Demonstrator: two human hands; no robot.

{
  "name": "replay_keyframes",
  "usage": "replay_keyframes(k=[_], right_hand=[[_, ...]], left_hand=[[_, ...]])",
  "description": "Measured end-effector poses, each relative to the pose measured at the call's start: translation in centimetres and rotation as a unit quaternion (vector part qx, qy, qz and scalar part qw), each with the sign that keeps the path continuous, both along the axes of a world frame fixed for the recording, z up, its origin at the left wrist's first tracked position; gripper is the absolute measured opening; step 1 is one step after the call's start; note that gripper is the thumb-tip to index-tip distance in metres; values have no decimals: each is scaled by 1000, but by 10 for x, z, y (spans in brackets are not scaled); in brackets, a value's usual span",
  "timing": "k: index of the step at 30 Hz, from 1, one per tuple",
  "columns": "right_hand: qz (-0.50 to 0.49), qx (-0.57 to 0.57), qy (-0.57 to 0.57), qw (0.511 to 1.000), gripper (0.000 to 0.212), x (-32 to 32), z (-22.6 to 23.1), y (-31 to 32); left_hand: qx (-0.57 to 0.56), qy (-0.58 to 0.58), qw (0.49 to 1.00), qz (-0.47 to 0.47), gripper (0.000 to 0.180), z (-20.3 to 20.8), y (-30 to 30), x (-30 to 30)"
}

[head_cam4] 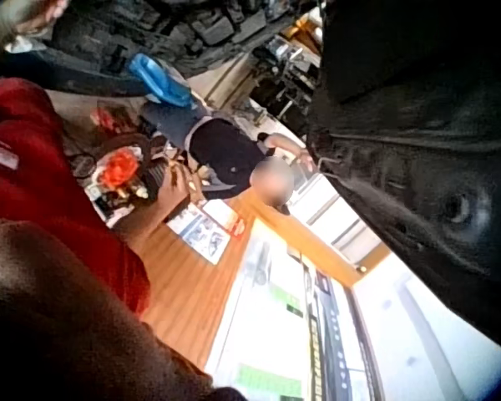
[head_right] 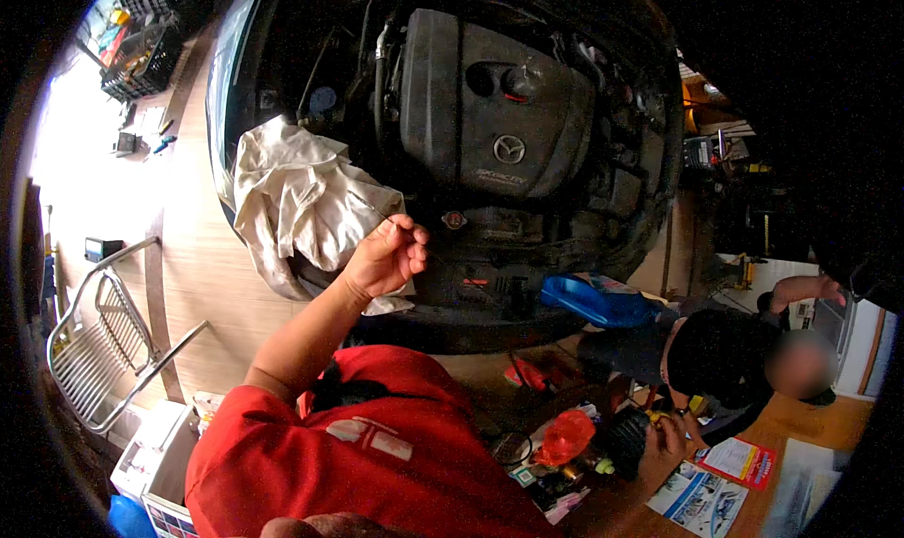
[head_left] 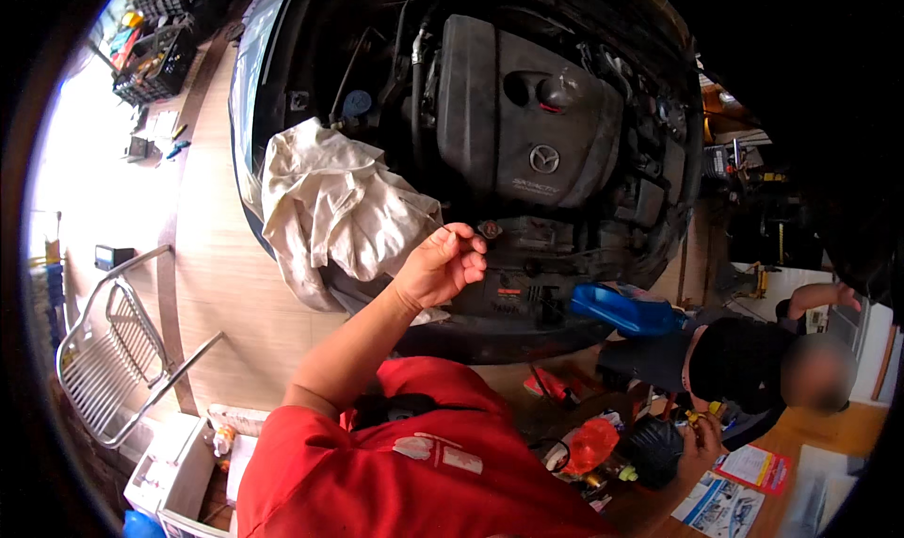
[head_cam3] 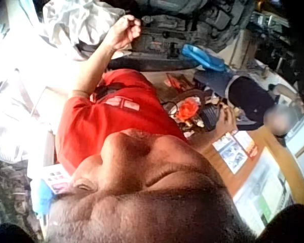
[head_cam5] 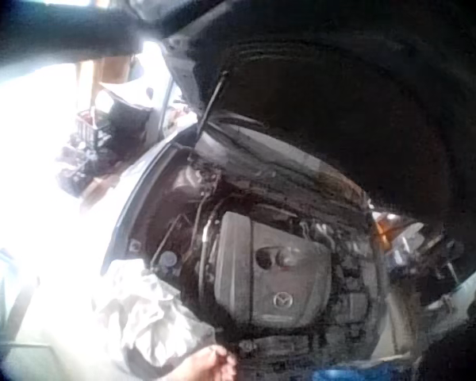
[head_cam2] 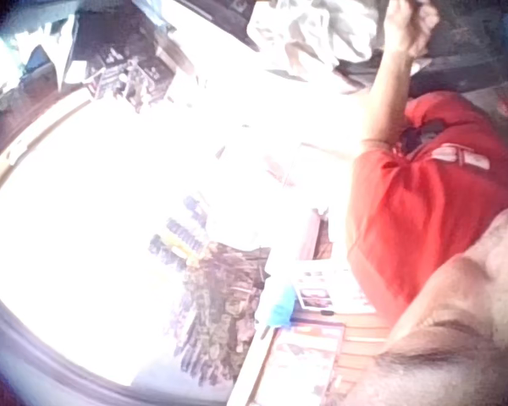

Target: The person pours engine oil into a car's engine and checks the oil level using the dipstick. They then remove the air filter housing, take out the old air filter, and replace it with a new one before reassembling the housing.

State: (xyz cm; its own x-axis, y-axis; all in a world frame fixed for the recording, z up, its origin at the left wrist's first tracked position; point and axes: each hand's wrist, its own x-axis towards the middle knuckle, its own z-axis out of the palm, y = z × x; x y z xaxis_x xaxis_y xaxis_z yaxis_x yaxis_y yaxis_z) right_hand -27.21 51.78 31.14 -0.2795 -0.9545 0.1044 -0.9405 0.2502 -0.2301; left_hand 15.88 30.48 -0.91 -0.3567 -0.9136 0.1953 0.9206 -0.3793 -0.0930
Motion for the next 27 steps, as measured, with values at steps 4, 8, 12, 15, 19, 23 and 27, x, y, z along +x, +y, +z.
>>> replay_keyframes(k=[4,8,12,15,19,23,27], right_hand=[[102,-13,99,990,22,-7,-2,-8],[83,-48,45,994,20,19,-7,-20],[13,-47,-25,998,20,25,-13,-22],[0,-5,-72,997,21,6,-19,-16],[2,18,-144,989,24,-10,-38,-9],[-100,19,-242,965,28,-6,-57,-4],[-169,19,-311,935,32,-20,-76,5]], left_hand=[[28,5,1000,2,25,-11,6,-3],[43,-3,999,12,23,-13,11,1],[66,-33,997,14,18,-10,13,2],[92,-100,990,33,14,-6,13,3],[179,-206,962,17,12,9,8,-5],[172,-203,964,6,16,1,5,-15],[182,-225,957,-19,19,2,6,-19]])
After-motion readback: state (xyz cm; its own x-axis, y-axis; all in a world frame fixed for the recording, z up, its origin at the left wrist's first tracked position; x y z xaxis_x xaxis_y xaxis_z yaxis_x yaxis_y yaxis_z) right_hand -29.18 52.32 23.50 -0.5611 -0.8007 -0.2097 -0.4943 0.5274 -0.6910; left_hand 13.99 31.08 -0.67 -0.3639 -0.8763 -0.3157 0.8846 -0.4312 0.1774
